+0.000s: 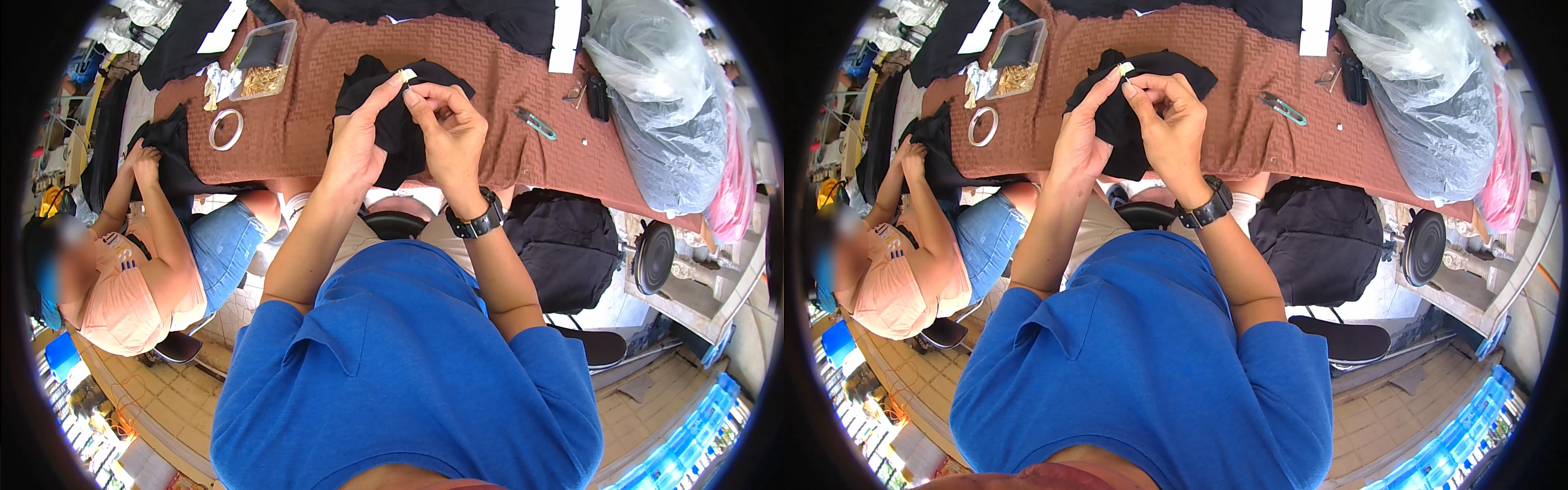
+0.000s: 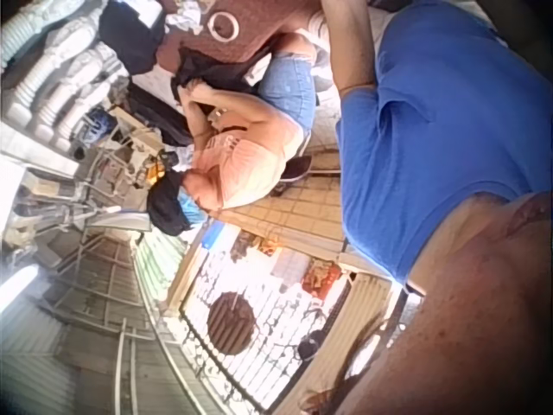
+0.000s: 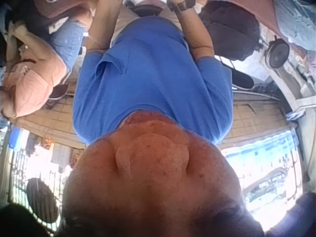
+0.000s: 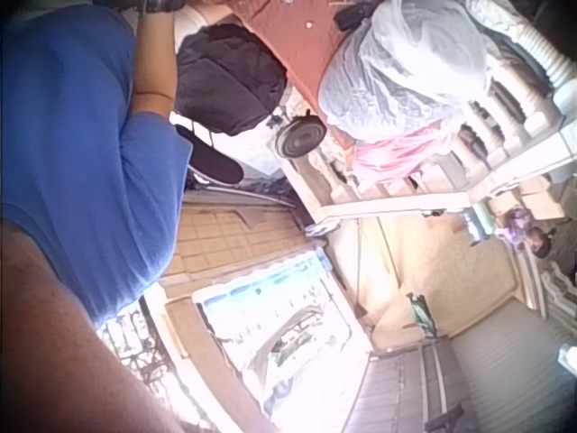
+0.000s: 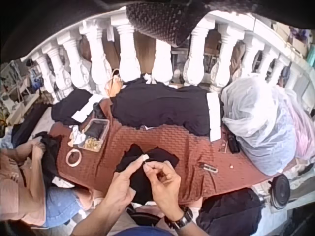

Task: The person sews a small white label onto a black garment using a needle and thread by hand, and then unfolds the fabric on the table.

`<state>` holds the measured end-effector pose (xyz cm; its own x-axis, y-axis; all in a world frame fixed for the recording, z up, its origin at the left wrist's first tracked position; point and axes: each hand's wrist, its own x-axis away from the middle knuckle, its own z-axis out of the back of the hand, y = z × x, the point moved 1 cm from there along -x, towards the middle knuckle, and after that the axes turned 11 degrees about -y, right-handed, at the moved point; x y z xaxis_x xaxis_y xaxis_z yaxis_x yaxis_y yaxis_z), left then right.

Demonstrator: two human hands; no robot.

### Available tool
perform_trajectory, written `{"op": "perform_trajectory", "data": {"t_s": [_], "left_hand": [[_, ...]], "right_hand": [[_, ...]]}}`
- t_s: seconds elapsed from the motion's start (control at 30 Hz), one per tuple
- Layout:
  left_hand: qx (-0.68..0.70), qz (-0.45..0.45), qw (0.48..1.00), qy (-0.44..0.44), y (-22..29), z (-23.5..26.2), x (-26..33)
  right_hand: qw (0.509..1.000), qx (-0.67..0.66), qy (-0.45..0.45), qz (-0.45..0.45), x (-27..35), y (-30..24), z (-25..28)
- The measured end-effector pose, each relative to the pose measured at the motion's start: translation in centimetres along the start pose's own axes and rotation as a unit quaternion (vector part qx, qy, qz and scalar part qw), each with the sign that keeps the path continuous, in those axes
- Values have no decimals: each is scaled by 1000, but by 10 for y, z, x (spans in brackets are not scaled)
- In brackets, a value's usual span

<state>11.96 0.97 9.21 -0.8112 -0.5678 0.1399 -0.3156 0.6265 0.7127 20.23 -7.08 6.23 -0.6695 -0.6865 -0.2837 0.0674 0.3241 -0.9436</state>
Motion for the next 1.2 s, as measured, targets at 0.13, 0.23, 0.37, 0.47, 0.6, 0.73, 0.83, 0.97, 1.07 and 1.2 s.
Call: {"op": "perform_trajectory", "data": {"t_s": [0.13, 0.23, 0.37, 0.47, 0.6, 0.73, 0.83, 0.97, 1.07, 1.2], "left_hand": [[-4, -11, 1000, 0, -1, 0, 0], [-9, -14, 1000, 6, -3, 3, -2], [-13, -13, 1000, 8, -3, 3, -2], [-19, -12, 1000, 18, -3, 4, -1], [-10, -14, 1000, 13, -1, 1, -1], [-7, -8, 1000, 20, -1, 1, 0], [-7, -9, 1000, 19, -1, 1, -1], [-12, -15, 1000, 17, -2, 1, -1], [-10, -11, 1000, 19, -1, 1, -1], [-6, -3, 1000, 26, -2, 2, -1]], "right_hand": [[1000, -20, 4, -6, -1, 3, 0], [1000, -15, 0, -1, -1, 4, 1], [1000, -11, 0, 0, -2, 3, 2], [1000, -10, -3, 0, -2, 5, 2], [1000, -4, -6, 8, -3, 7, 2], [1000, 0, -6, 11, -3, 6, 2], [1000, -11, -5, 8, -3, 7, 2], [1000, -9, -3, 0, -3, 7, 2], [1000, -16, -3, -1, -4, 9, 1], [1000, -16, -7, 8, -3, 12, 3]]}}
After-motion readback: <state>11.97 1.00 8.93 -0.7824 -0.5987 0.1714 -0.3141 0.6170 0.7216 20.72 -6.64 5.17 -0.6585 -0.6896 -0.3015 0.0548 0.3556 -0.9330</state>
